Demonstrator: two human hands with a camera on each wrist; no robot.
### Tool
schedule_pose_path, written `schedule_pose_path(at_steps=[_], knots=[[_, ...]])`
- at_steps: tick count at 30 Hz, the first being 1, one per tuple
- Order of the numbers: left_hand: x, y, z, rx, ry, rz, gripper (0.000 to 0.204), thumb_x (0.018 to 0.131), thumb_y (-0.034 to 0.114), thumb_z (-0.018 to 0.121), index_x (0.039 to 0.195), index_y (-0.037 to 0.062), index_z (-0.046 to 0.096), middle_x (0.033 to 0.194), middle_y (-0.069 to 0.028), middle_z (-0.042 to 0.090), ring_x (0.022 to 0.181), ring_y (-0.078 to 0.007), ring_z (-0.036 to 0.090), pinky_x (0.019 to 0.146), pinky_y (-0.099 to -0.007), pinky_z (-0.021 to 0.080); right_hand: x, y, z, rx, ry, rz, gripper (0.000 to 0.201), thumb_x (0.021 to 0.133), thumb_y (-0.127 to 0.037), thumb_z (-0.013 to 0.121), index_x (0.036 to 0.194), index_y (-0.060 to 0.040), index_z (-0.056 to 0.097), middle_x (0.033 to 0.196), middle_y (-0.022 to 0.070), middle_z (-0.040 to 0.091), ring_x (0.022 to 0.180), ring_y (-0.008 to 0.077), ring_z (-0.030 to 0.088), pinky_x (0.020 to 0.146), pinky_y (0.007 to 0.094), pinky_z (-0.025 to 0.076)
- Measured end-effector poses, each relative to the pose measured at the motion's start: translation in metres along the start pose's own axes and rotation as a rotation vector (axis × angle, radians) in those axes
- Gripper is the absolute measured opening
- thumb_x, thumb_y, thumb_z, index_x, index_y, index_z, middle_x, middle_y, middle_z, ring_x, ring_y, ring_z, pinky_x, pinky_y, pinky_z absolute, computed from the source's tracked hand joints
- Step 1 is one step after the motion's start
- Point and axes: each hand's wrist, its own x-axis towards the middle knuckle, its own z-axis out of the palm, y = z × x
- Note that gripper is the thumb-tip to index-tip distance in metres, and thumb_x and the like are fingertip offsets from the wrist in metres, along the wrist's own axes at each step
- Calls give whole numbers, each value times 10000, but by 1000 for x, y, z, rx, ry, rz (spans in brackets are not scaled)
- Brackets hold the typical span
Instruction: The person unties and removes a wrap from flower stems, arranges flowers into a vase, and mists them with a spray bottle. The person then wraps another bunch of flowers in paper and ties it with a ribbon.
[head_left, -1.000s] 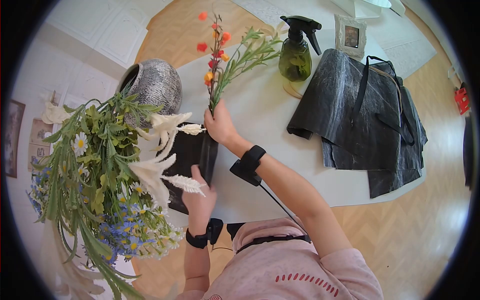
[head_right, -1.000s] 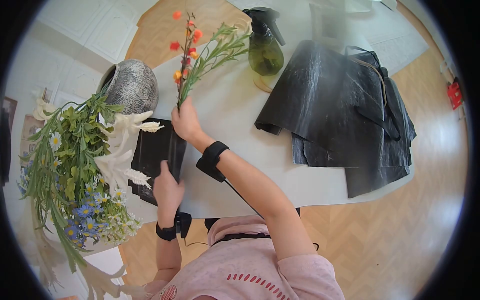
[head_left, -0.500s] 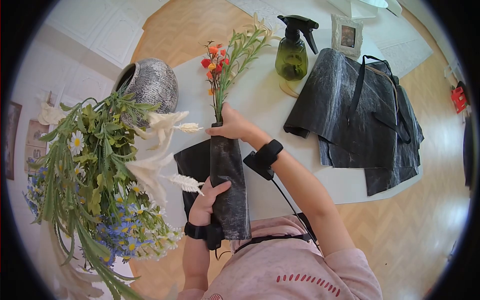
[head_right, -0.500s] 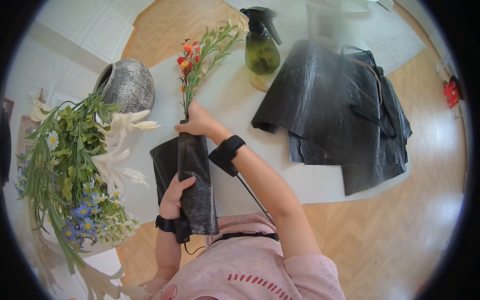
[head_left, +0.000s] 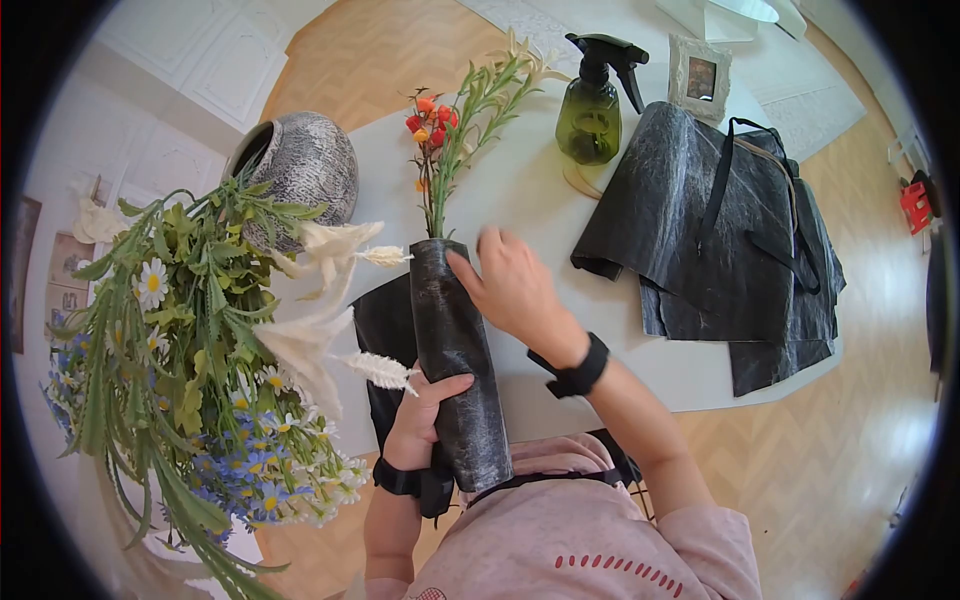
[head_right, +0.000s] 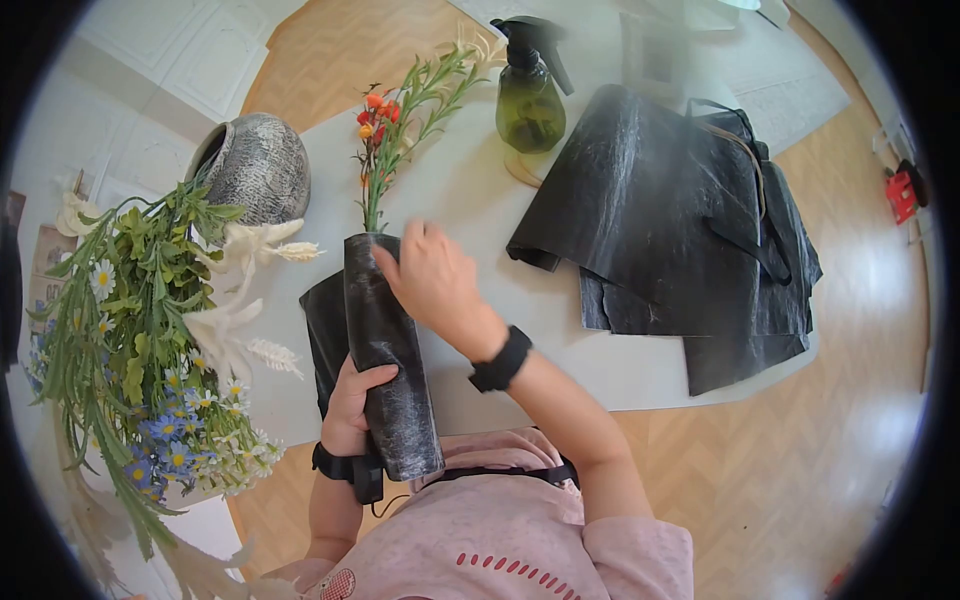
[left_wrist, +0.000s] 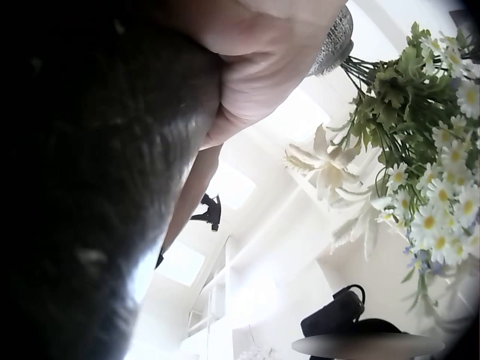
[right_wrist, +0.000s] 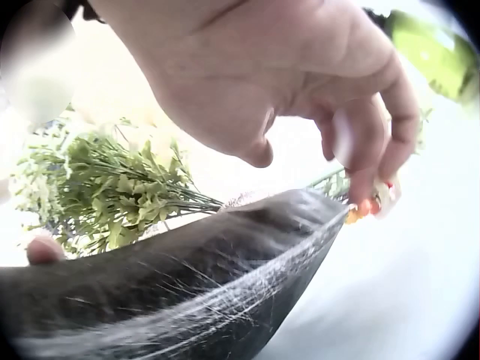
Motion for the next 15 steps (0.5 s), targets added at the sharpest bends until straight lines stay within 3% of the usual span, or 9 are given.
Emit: schedule_pose_path(at_steps=[1,2,4,5,7,8,9,11,15], knots=[[-1,1,4,25,10,15,322,653,-15,637,950,1,515,804,-78,577,678,-182,591,603,-291,502,-7,-1,-10,-97,-386,160,437,795,-358,560,912,59,502,757,217,565,739,402,535,697,408,437],[0,3,8,54,16,31,315,654,-8,641,944,0,517,803,-70,574,673,-175,589,599,-285,498,-13,2,-12,-102,-381,166,437,795,-358,560,912,59,502,757,217,565,739,402,535,697,408,437],[-1,2,16,101,27,39,313,655,-4,643,940,-3,514,794,-58,564,670,-158,578,589,-272,482,-24,6,-14,106,-680,174,496,818,-443,512,869,48,553,763,211,574,753,352,558,685,381,442],[-1,2,20,151,48,52,311,656,0,645,936,-6,510,786,-46,554,668,-141,567,580,-258,467,-30,6,-11,102,-673,178,496,818,-443,512,869,48,553,763,211,574,753,352,558,685,381,442],[-4,-4,30,279,31,111,313,663,12,647,940,-8,502,776,-34,540,665,-127,552,570,-249,448,-37,3,-3,446,-617,179,513,823,-469,502,878,39,549,803,190,591,780,274,582,659,350,447],[-5,-6,34,403,22,172,316,670,24,649,943,-10,494,766,-22,526,663,-113,537,561,-239,430,-35,3,0,599,-688,280,434,805,-392,569,919,26,538,825,127,583,767,190,559,636,311,444],[-4,-8,35,399,18,177,316,670,24,649,943,-10,494,766,-22,526,663,-113,537,561,-239,430,-34,4,5,593,-686,277,434,805,-392,569,919,26,538,825,127,583,767,190,559,636,311,444],[0,-14,34,550,-67,231,335,678,66,660,947,-15,478,755,-11,509,666,-101,519,566,-248,417,-35,8,16,1129,-550,539,387,747,-292,643,927,26,514,779,98,553,691,190,546,592,313,444],[-1,-1,37,996,-102,366,229,771,88,586,964,-3,504,796,-48,551,681,-127,539,583,-238,436,-28,18,23,1288,-530,648,391,717,-156,671,1019,2,479,871,63,524,728,143,511,618,277,442]])
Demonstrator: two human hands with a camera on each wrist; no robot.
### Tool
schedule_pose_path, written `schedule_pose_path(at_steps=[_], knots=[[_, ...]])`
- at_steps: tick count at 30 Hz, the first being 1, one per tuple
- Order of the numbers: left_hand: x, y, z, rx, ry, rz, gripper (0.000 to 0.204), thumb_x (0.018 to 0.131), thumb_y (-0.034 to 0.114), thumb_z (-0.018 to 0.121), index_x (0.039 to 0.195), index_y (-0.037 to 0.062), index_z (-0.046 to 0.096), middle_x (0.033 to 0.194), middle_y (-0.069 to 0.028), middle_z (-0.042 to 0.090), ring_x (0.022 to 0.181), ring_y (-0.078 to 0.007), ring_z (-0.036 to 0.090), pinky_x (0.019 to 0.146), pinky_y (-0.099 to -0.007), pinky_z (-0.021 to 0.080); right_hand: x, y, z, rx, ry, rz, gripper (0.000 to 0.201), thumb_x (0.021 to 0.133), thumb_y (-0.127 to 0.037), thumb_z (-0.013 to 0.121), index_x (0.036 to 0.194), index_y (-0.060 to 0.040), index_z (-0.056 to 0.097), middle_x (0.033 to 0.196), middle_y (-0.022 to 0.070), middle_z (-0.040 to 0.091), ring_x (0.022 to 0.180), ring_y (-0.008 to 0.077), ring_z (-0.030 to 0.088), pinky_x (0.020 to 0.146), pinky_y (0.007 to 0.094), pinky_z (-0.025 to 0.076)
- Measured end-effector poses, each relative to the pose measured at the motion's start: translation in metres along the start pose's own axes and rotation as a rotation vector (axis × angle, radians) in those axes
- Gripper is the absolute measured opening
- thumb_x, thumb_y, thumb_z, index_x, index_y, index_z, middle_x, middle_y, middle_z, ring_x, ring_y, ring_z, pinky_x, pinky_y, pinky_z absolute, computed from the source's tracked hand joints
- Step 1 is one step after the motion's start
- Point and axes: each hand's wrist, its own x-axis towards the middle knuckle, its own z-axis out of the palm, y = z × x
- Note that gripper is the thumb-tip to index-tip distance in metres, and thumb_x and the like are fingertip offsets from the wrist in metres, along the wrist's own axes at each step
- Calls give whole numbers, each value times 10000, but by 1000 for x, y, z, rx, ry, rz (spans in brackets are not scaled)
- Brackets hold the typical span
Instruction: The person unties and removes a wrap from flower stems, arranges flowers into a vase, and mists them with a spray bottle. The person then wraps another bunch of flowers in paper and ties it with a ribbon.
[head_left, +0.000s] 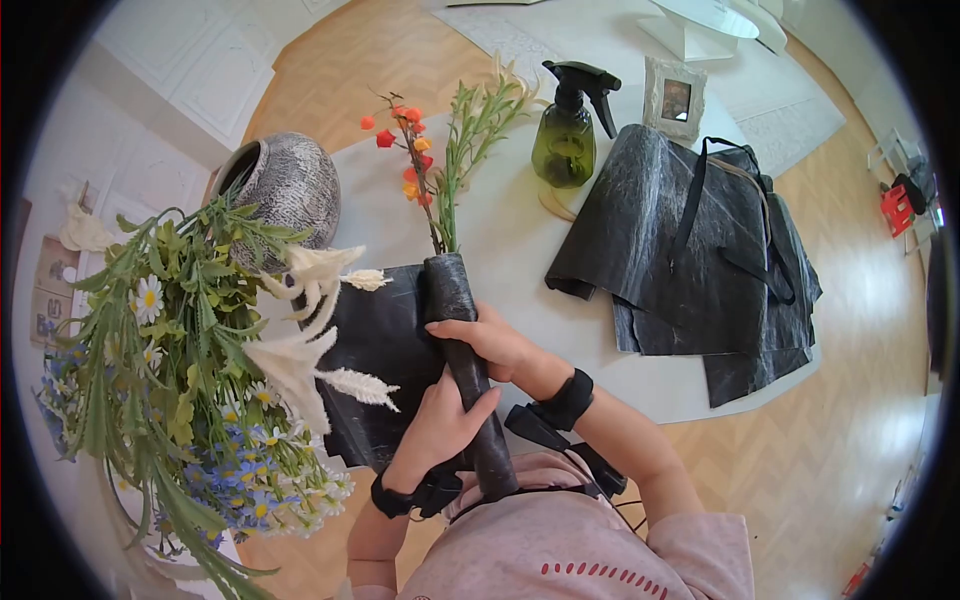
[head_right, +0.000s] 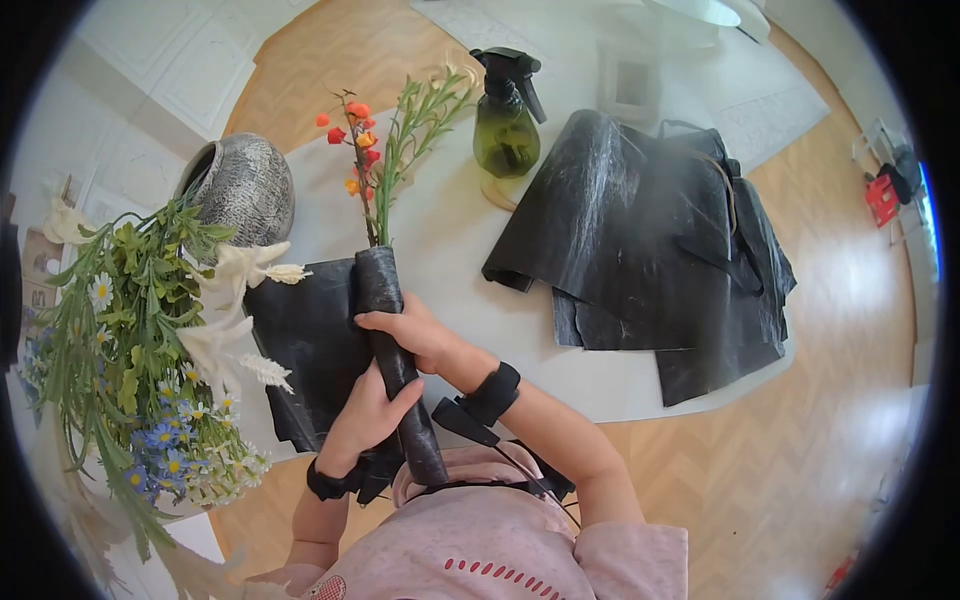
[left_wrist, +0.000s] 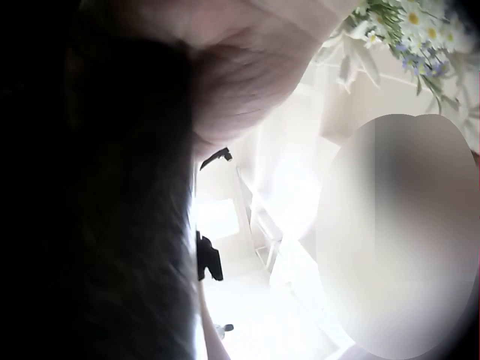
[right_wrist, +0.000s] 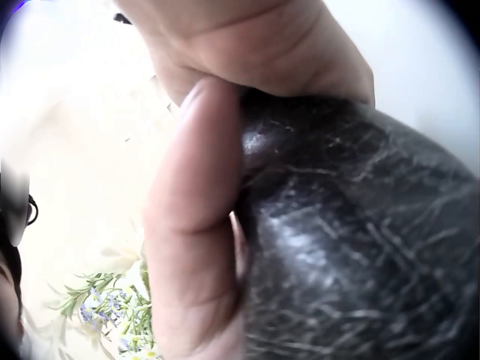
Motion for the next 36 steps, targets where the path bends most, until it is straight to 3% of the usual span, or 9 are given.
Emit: schedule_pose_path(at_steps=[3,9,11,12,14,20,24,30,36], knots=[[-6,14,-27,281,66,56,275,774,126,600,989,-6,491,788,-105,548,684,-221,563,588,-284,451,0,0,-9,15,113,-48,357,712,-131,646,984,22,471,815,91,525,678,169,530,592,308,462],[1,-32,-73,965,736,151,433,789,163,605,1129,-25,413,1030,-141,500,961,-206,496,820,-333,408,-15,-23,-27,166,23,51,315,745,-82,602,1007,25,462,871,126,550,712,207,585,594,335,512],[2,-53,-84,250,371,151,562,736,189,668,1166,-38,387,1108,-140,488,1010,-195,485,844,-326,400,-12,-22,-31,164,4,52,330,743,-82,605,1016,27,455,873,128,547,714,206,583,593,335,511],[-3,-56,-84,249,368,151,562,736,189,668,1166,-38,387,1108,-140,488,1010,-195,485,844,-326,400,-11,-20,-33,162,-12,54,345,741,-82,608,1024,29,447,875,131,545,716,205,580,593,335,511],[-16,-56,-83,-266,208,-217,566,651,161,728,1094,-15,423,1034,-127,513,961,-194,494,862,-322,369,-10,-18,-34,118,37,29,373,734,-81,612,1042,34,434,879,133,540,714,205,575,590,332,507],[-37,-32,-80,-483,175,17,590,598,87,742,1089,-2,427,1042,-93,504,984,-189,481,873,-320,359,-3,-4,-28,-222,263,-129,484,708,-82,639,1107,24,386,890,124,522,738,186,550,619,316,489],[-33,-12,-57,-645,56,-64,625,596,61,715,1134,-18,406,1084,-112,492,1019,-196,471,895,-337,370,9,16,-24,-456,394,-212,560,696,-89,649,1143,29,332,924,142,499,790,200,533,655,324,476],[-12,-7,-51,-793,217,-31,593,646,-30,618,1186,-7,374,1022,-112,542,888,-203,569,729,-305,486,-19,11,-18,-81,175,-50,646,683,-135,667,1166,56,283,996,184,478,832,216,544,694,324,478],[-21,-3,-58,-855,307,-33,639,611,-22,584,1207,-10,354,1000,-115,537,854,-201,568,739,-304,483,-26,20,-22,-182,281,-67,626,685,-124,646,1164,62,288,937,183,505,805,220,559,676,325,482]])
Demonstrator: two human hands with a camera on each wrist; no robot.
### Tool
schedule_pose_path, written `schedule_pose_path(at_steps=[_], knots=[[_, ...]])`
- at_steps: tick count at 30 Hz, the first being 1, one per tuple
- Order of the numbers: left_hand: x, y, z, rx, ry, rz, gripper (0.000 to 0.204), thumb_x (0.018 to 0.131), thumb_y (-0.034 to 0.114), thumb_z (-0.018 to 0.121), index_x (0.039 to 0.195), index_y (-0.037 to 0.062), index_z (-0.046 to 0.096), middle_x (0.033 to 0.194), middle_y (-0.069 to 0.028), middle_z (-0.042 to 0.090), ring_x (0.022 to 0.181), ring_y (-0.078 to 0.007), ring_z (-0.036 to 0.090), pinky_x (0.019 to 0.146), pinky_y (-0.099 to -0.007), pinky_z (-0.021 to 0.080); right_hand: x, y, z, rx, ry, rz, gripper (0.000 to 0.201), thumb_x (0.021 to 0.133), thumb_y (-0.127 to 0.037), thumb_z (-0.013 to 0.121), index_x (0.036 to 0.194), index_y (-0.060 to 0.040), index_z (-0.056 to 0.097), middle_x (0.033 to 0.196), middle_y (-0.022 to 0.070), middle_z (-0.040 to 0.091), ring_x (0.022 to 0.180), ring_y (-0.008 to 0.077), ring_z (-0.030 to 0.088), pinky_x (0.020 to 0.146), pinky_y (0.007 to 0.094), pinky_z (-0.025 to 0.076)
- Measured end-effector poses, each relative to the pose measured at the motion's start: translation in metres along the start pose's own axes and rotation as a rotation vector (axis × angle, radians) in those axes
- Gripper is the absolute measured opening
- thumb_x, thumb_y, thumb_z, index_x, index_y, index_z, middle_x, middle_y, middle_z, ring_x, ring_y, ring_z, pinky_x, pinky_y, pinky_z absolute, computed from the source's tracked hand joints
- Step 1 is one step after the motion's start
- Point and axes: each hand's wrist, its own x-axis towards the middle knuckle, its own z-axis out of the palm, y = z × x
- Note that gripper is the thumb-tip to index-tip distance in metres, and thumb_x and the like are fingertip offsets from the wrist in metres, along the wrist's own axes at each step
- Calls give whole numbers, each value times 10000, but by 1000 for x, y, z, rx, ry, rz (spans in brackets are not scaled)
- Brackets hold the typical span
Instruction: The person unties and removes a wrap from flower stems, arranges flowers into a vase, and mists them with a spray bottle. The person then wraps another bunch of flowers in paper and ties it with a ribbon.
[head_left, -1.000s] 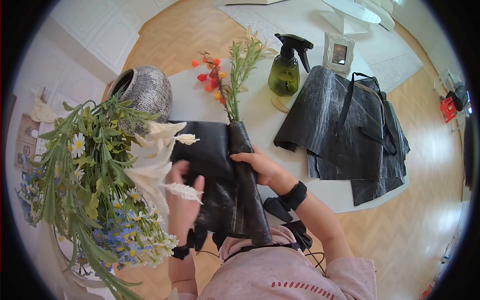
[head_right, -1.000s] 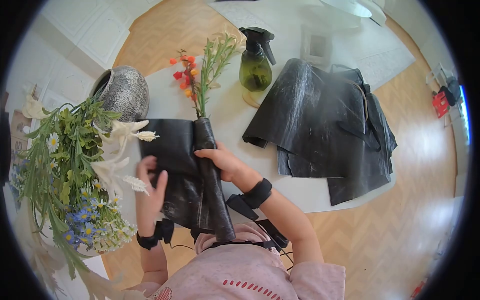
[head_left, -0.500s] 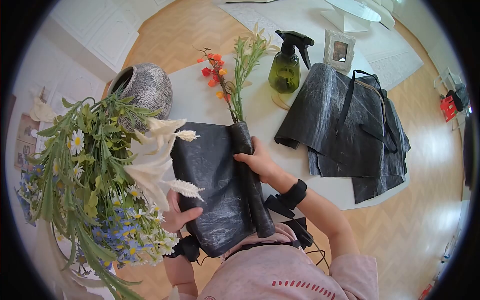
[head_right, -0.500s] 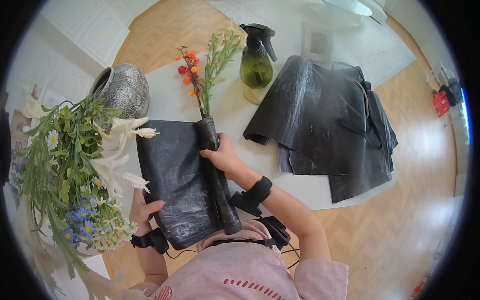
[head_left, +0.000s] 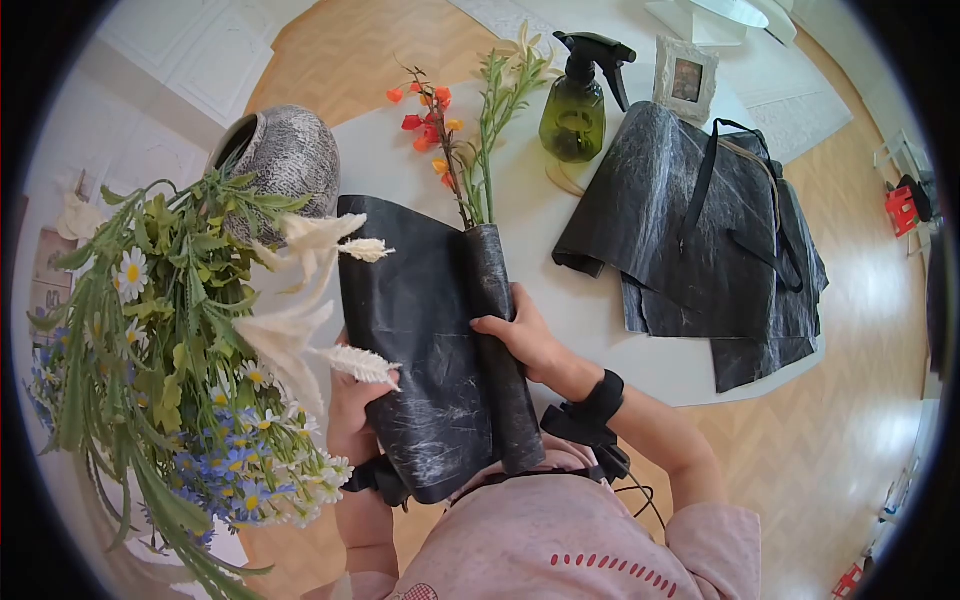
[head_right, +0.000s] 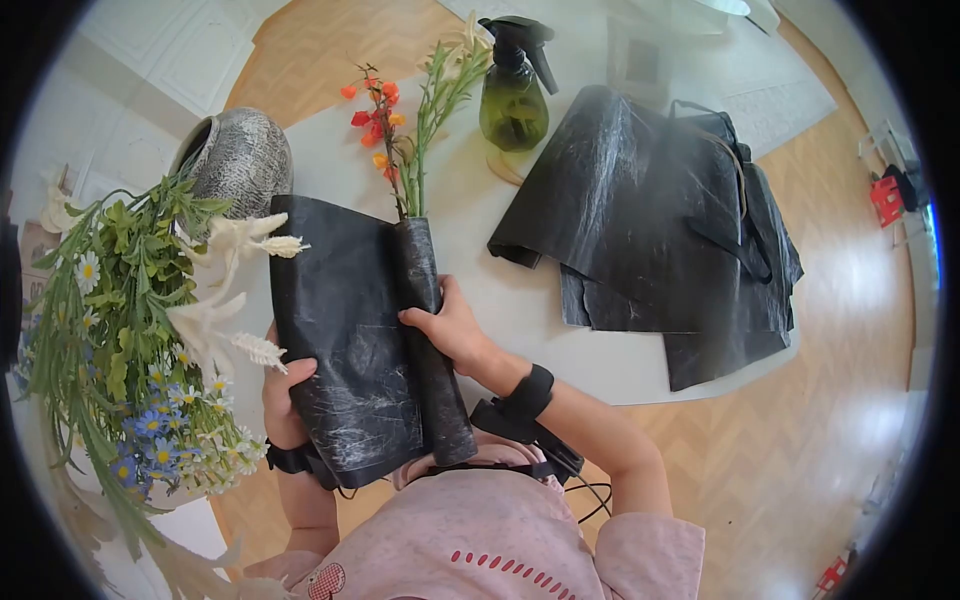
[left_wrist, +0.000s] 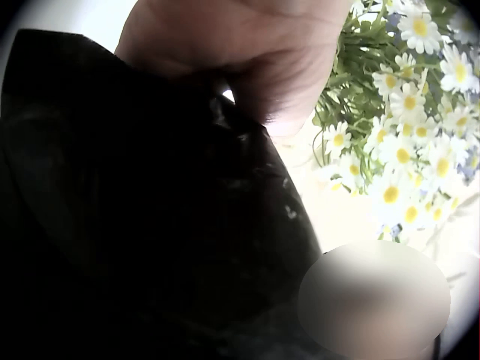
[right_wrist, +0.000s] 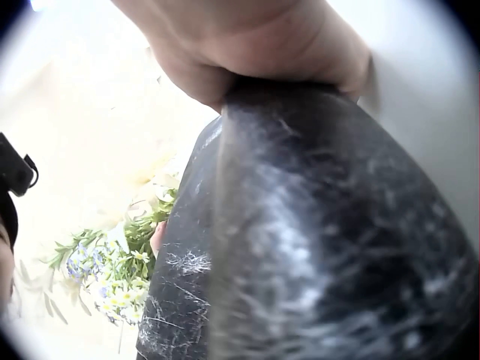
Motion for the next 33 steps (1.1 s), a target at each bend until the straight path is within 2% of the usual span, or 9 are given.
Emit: schedule_pose_path(at_steps=[9,14,16,19,21,24,26,30,33], knots=[[-17,-14,-41,9,142,-26,672,605,51,605,1211,-4,320,1082,-146,474,920,-235,539,766,-339,475,10,13,-14,-344,50,-229,491,727,-82,591,1129,22,328,887,170,528,771,207,551,682,311,459],[-21,-4,-5,77,-146,-196,744,579,71,697,1223,-13,334,1095,-135,502,977,-221,526,810,-328,452,8,10,-8,-457,74,-299,499,733,-89,590,1132,36,318,914,172,527,859,218,534,755,311,433],[-11,-3,24,146,-306,-238,560,641,86,694,1123,-35,437,1024,-91,527,901,-143,533,774,-270,451,9,11,-6,-474,75,-294,506,732,-89,592,1134,41,313,928,174,525,882,216,528,771,311,426],[-4,-18,64,224,-363,-108,433,709,125,665,1062,-18,459,918,-42,511,884,-119,512,772,-270,446,15,18,-8,-517,112,-416,546,729,-164,581,1134,45,279,883,290,553,861,368,577,764,388,438],[0,-24,88,192,-361,-112,440,730,152,666,1074,-9,443,892,-35,500,890,-112,501,775,-271,444,19,18,-9,-268,14,-185,370,854,-215,474,1126,16,380,988,130,539,902,198,530,788,268,410],[11,-21,104,-37,-832,-174,494,820,272,595,1164,23,343,1046,-103,522,957,-142,514,769,-257,443,20,11,-15,-305,-12,-220,377,858,-233,462,1130,14,381,988,126,540,903,196,530,789,267,410],[21,-6,92,133,-759,-71,403,855,237,539,1149,11,381,1087,-130,525,976,-171,527,783,-266,443,17,6,-20,-328,-27,-250,385,862,-251,451,1135,12,383,988,123,541,904,194,531,790,265,409],[60,-19,38,861,-57,191,304,879,214,487,1072,-21,482,962,-128,578,890,-151,563,759,-281,457,9,-5,-26,-352,-46,-319,404,869,-287,428,1143,8,387,989,115,544,905,190,531,791,262,408],[81,-60,18,568,-231,-116,323,869,204,507,1057,-58,482,933,-124,588,817,-157,584,704,-276,478,1,-15,-29,-385,-76,-363,420,875,-313,411,1149,5,390,989,110,545,907,187,532,793,259,407]])
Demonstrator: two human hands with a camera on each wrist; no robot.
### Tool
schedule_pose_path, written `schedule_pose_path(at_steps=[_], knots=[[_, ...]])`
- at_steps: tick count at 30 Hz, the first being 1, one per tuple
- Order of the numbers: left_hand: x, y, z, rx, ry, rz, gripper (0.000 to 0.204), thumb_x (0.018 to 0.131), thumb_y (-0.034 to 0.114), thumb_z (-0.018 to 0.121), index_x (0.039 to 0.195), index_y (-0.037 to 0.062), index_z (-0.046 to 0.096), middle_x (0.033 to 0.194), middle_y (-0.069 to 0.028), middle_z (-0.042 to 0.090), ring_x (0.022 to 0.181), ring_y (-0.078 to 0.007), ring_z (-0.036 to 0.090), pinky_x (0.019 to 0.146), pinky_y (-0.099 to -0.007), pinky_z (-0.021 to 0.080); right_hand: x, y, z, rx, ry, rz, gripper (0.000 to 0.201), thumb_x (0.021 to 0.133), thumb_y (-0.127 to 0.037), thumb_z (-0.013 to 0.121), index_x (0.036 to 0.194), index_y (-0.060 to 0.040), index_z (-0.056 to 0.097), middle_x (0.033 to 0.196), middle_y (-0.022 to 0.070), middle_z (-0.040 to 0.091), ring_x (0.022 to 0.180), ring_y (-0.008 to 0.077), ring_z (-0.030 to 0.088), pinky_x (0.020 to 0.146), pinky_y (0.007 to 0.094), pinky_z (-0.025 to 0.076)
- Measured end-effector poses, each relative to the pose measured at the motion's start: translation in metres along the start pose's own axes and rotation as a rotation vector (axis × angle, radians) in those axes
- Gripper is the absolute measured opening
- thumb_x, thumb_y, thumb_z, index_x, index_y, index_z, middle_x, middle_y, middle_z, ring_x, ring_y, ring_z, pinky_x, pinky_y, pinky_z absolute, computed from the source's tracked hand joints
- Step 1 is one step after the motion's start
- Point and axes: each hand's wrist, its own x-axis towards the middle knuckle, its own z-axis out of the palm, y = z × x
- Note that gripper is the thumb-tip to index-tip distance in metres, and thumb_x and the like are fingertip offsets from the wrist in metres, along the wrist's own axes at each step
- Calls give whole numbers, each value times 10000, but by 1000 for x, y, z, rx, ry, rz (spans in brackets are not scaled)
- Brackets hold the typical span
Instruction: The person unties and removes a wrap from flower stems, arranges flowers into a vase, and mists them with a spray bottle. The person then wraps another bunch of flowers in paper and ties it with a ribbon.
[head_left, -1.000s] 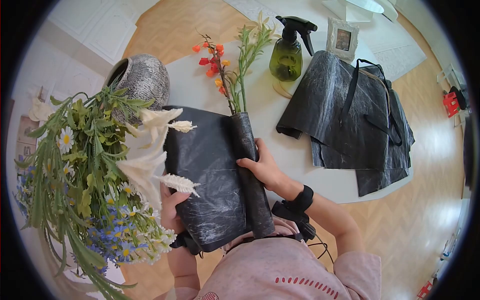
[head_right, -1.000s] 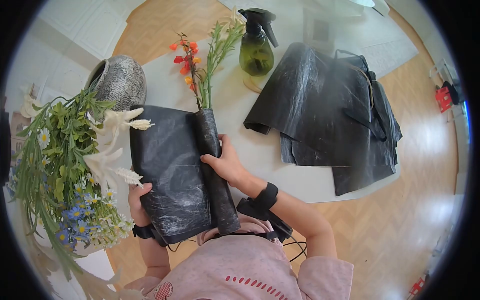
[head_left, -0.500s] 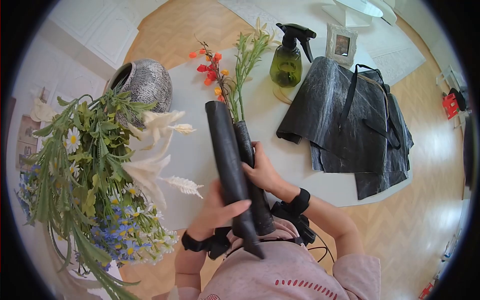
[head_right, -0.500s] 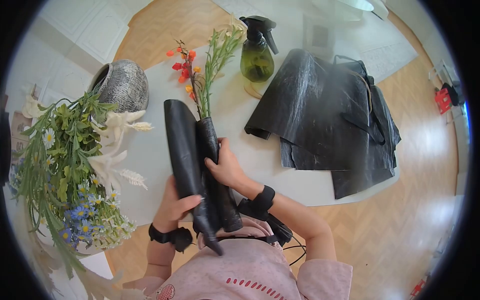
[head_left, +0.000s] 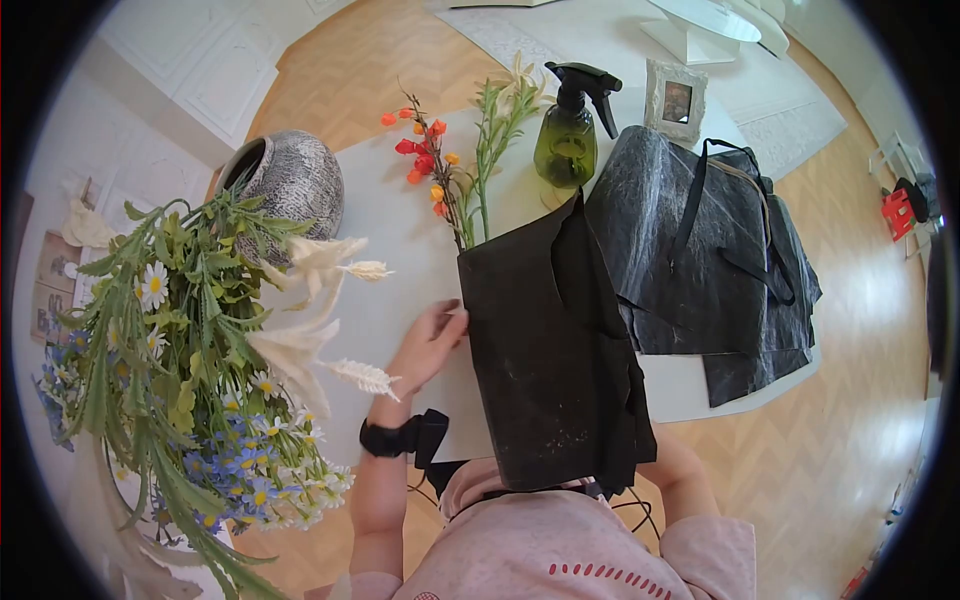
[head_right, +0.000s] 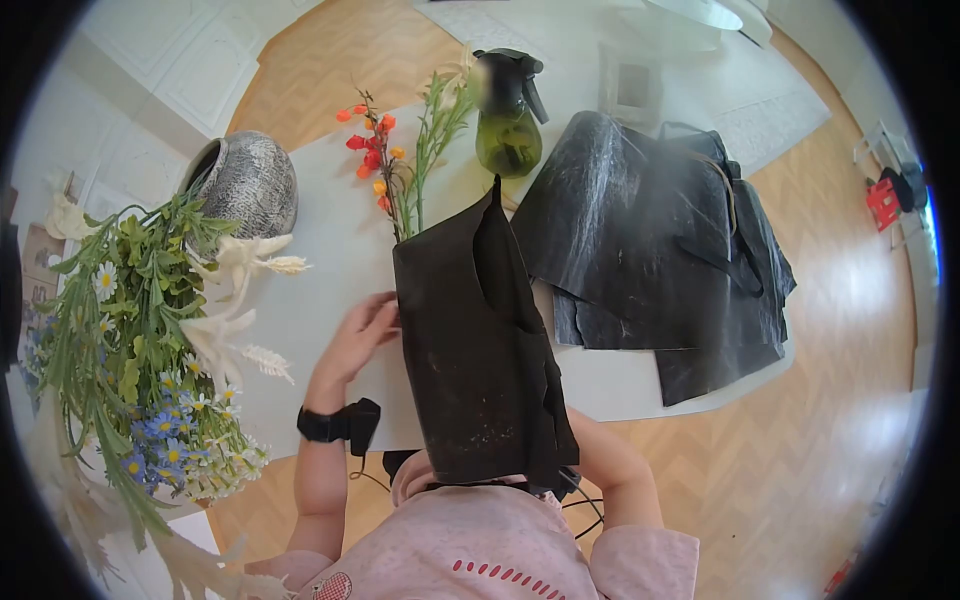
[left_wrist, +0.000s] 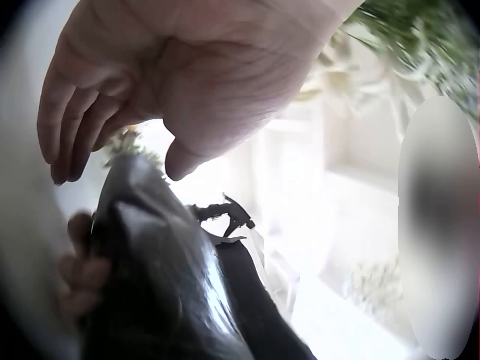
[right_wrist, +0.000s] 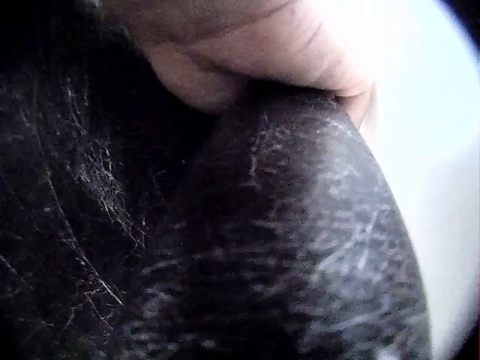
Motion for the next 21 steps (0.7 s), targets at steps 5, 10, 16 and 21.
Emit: schedule_pose_path(at_steps=[5,10,16,21], knots=[[9,6,25,-600,-133,-124,359,825,173,568,1053,-88,469,942,-141,585,787,-186,600,691,-289,498,-12,-16,-15,-54,-29,-68,451,885,-358,382,1160,-1,394,990,101,548,909,183,533,795,255,405],[13,-2,20,-721,-112,-217,357,810,158,548,1063,-87,486,984,-159,592,827,-220,612,738,-323,508,-24,-25,-34,-107,-70,-135,485,895,-403,353,1171,-6,399,991,92,551,911,178,533,797,250,404],[14,-8,14,-739,-114,-183,351,789,129,563,1067,-70,485,988,-163,589,811,-230,616,726,-329,520,-21,-29,-72,614,-154,295,581,853,-465,446,1143,39,462,1013,109,576,970,189,522,793,316,435],[10,-2,20,-578,-70,-165,391,789,190,585,1072,-54,469,987,-156,574,839,-219,594,734,-326,500,-30,-22,-50,-391,224,-8,571,781,-351,596,1155,49,435,1047,137,562,1017,189,505,831,300,420]])
